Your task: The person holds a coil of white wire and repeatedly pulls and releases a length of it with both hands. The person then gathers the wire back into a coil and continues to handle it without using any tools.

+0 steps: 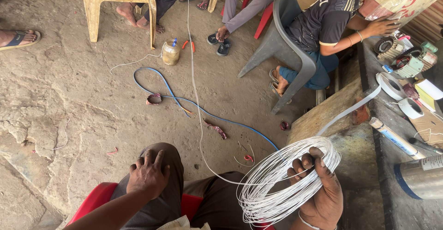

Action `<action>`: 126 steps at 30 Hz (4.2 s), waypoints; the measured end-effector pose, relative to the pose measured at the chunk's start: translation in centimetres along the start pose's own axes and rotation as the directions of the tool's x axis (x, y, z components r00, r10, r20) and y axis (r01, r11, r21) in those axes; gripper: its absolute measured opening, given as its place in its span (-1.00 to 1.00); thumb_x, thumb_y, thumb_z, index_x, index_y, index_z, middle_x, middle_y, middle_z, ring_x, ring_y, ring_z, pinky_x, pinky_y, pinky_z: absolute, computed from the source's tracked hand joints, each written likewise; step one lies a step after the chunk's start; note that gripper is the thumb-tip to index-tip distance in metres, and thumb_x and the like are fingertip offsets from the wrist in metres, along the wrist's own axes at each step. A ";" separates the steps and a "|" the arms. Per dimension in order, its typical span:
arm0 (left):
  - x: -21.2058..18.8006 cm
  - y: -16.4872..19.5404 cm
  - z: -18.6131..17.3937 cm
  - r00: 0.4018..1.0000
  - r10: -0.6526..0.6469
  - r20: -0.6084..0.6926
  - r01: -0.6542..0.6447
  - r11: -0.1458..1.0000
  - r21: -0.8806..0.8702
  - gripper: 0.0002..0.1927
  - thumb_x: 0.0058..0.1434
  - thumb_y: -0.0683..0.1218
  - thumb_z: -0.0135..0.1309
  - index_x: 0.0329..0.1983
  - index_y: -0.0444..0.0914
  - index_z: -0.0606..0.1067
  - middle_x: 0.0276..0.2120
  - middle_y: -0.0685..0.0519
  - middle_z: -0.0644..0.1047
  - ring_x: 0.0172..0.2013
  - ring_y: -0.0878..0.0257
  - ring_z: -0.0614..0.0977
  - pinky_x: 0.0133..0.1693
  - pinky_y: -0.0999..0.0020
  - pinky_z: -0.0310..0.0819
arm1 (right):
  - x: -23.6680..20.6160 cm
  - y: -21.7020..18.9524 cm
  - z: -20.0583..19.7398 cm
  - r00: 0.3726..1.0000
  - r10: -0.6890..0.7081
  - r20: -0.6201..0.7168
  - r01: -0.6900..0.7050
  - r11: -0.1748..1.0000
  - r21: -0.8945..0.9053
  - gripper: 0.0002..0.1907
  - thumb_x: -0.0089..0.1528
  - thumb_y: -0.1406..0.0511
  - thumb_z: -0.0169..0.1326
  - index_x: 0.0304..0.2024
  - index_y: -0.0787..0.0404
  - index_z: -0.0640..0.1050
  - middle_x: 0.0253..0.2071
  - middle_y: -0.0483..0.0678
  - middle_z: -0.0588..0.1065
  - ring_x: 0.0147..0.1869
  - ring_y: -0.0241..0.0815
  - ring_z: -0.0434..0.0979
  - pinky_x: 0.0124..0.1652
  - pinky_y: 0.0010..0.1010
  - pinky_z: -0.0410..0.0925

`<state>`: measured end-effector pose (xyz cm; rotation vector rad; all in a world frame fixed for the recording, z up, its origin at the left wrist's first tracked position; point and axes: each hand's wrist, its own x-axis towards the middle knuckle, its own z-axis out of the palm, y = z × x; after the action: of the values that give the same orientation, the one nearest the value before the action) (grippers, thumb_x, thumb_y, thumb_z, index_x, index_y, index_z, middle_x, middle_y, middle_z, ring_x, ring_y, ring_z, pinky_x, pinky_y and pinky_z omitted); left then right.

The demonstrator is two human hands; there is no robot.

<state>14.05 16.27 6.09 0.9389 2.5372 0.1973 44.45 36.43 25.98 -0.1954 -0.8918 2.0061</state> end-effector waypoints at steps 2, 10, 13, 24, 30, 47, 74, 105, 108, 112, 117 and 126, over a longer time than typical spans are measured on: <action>0.0 -0.1 0.0 1.000 0.005 -0.006 -0.005 1.000 -0.006 -0.32 0.37 0.30 -0.26 0.53 0.09 0.05 0.48 -0.02 0.08 0.38 -0.05 0.25 0.33 0.01 0.14 | 0.0 0.0 -0.1 0.999 0.009 -0.036 -0.009 1.000 -0.015 -0.70 0.40 0.32 0.08 0.10 0.42 0.51 -0.22 0.05 0.44 -0.16 -0.14 0.39 -0.18 -0.29 0.34; 0.1 -0.3 0.4 0.999 0.010 -0.046 -0.010 1.000 -0.001 -0.30 0.34 0.32 -0.22 0.52 0.08 0.08 0.48 -0.01 0.11 0.37 -0.06 0.27 0.31 0.00 0.17 | -0.5 -0.5 -0.2 0.998 0.014 -0.053 -0.014 1.000 0.011 -0.70 0.37 0.32 0.08 0.09 0.38 0.51 -0.21 0.05 0.43 -0.15 -0.12 0.38 -0.11 -0.24 0.35; 0.3 -0.4 0.8 0.999 0.004 -0.040 -0.005 1.000 -0.003 -0.31 0.35 0.32 -0.24 0.52 0.09 0.08 0.47 -0.01 0.11 0.38 -0.07 0.26 0.32 0.00 0.17 | -0.7 -0.7 -0.2 1.000 -0.005 -0.012 0.005 0.999 0.032 -0.71 0.41 0.33 0.08 0.11 0.42 0.51 -0.20 0.06 0.43 -0.14 -0.12 0.37 -0.15 -0.30 0.31; 0.1 -0.2 0.6 0.999 0.008 -0.041 -0.008 1.000 -0.001 -0.31 0.36 0.31 -0.24 0.52 0.08 0.09 0.48 -0.02 0.10 0.38 -0.07 0.26 0.33 0.00 0.16 | -0.7 -0.7 -0.1 1.000 -0.009 0.011 0.009 1.000 0.012 -0.72 0.42 0.33 0.05 0.10 0.44 0.53 -0.19 0.06 0.43 -0.14 -0.13 0.36 -0.18 -0.31 0.28; 0.2 -0.2 0.4 1.000 0.006 -0.006 -0.006 1.000 0.009 -0.31 0.38 0.31 -0.28 0.53 0.08 0.05 0.49 -0.02 0.07 0.39 -0.05 0.24 0.34 0.02 0.13 | -0.7 -0.3 0.1 1.000 -0.010 -0.013 0.010 1.000 -0.008 -0.71 0.41 0.33 0.06 0.10 0.44 0.52 -0.23 0.07 0.45 -0.17 -0.12 0.38 -0.21 -0.31 0.29; 0.0 -0.1 0.4 1.000 0.005 -0.027 -0.005 1.000 -0.001 -0.31 0.36 0.32 -0.26 0.52 0.08 0.07 0.48 -0.01 0.09 0.39 -0.04 0.24 0.33 0.02 0.13 | -0.6 -0.4 0.2 1.000 0.004 0.007 -0.004 1.000 0.011 -0.70 0.41 0.33 0.07 0.10 0.43 0.52 -0.22 0.07 0.45 -0.16 -0.12 0.39 -0.22 -0.32 0.30; -0.2 -0.2 0.1 0.999 0.010 -0.038 -0.010 1.000 -0.006 -0.32 0.37 0.30 -0.25 0.52 0.08 0.08 0.48 -0.02 0.10 0.38 -0.06 0.24 0.33 0.00 0.14 | -0.7 0.0 1.0 1.000 -0.009 -0.015 0.008 1.000 -0.029 -0.71 0.38 0.32 0.11 0.06 0.43 0.51 -0.25 0.06 0.45 -0.20 -0.15 0.39 -0.26 -0.37 0.30; -2.3 4.5 -4.0 0.861 0.457 -0.222 -0.506 0.812 -0.290 -0.11 0.07 0.04 0.21 0.47 0.06 0.10 0.41 -0.01 0.19 0.39 -0.05 0.21 0.33 -0.03 0.14 | 0.1 0.3 -0.9 0.991 0.025 -0.129 -0.049 0.980 -0.191 -0.66 0.29 0.28 0.15 0.08 0.29 0.52 -0.16 0.03 0.52 -0.16 -0.05 0.53 -0.23 -0.29 0.42; -3.0 9.3 -7.1 0.745 0.649 -0.155 -0.654 0.662 -0.367 0.00 0.00 0.03 0.33 0.51 0.02 0.13 0.42 -0.07 0.24 0.38 -0.16 0.20 0.27 -0.01 0.07 | 0.6 1.3 -1.5 0.990 0.081 -0.118 -0.099 0.983 -0.152 -0.68 0.34 0.31 0.15 0.11 0.32 0.52 -0.18 0.04 0.52 -0.18 -0.09 0.54 -0.21 -0.29 0.44; -4.2 14.4 -11.0 0.623 0.781 -0.048 -0.693 0.523 -0.497 -0.57 0.22 0.07 0.20 0.13 -0.10 0.49 -0.14 -0.11 0.62 -0.11 0.03 0.65 0.00 0.17 0.49 | 0.6 1.8 -1.8 0.975 0.066 -0.211 -0.117 0.964 -0.239 -0.68 0.35 0.31 0.14 0.10 0.36 0.53 -0.21 0.03 0.53 -0.21 -0.12 0.54 -0.25 -0.34 0.45; -1.5 16.3 -14.9 0.532 0.718 -0.448 -0.805 0.265 -0.531 -0.83 0.32 -0.03 0.10 -0.13 -0.18 0.59 -0.27 0.00 0.65 -0.30 0.18 0.69 -0.24 0.23 0.56 | 0.5 0.8 -2.2 0.979 0.056 -0.194 -0.115 0.944 -0.311 -0.63 0.32 0.29 0.14 0.12 0.37 0.52 -0.21 0.04 0.54 -0.19 -0.10 0.56 -0.25 -0.35 0.47; 1.1 10.0 -25.0 0.656 0.293 -0.696 -0.753 0.324 -0.573 -0.76 0.54 -0.03 -0.03 -0.16 -0.27 0.50 -0.61 0.19 0.38 -0.58 0.42 0.39 -0.51 0.42 0.27 | 0.4 0.6 -2.3 0.991 0.111 -0.069 -0.122 0.974 -0.192 -0.63 0.35 0.33 0.11 0.18 0.33 0.47 -0.12 0.11 0.53 -0.04 0.07 0.61 -0.08 -0.06 0.55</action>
<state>8.24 24.92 30.93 1.3523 1.8359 1.9201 44.86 37.69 24.02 -0.4233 -1.0629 2.0075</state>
